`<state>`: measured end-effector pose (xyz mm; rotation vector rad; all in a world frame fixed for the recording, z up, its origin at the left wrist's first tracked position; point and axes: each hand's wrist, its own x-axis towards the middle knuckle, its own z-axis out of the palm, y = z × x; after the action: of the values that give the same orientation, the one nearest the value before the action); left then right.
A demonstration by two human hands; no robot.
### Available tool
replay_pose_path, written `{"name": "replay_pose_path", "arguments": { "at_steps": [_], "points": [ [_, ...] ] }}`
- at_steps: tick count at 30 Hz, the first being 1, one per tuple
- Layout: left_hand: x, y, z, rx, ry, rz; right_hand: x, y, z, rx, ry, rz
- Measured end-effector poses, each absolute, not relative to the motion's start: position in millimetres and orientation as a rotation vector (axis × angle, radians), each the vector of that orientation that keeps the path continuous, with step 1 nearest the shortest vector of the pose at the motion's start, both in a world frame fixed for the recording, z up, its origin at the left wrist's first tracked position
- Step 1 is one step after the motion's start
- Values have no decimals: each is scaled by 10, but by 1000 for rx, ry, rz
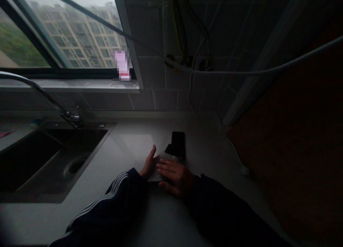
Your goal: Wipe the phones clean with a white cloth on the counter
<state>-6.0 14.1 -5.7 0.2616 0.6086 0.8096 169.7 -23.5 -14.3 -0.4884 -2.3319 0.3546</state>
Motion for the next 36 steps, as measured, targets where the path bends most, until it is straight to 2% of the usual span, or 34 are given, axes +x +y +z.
{"name": "replay_pose_path", "arguments": {
  "at_steps": [9, 16, 26, 36],
  "points": [
    [-19, 77, -38, 273, 432, 832, 1873, 88, -251, -768, -2400, 132],
    [23, 105, -88, 223, 468, 912, 1815, 16, -270, -786, -2453, 150],
    [-112, 152, -113, 236, 522, 730, 1678, -157, -267, -606, -2517, 206],
    [12, 73, 64, 204, 546, 830, 1837, 92, -258, -866, -2363, 202]
  ]
}}
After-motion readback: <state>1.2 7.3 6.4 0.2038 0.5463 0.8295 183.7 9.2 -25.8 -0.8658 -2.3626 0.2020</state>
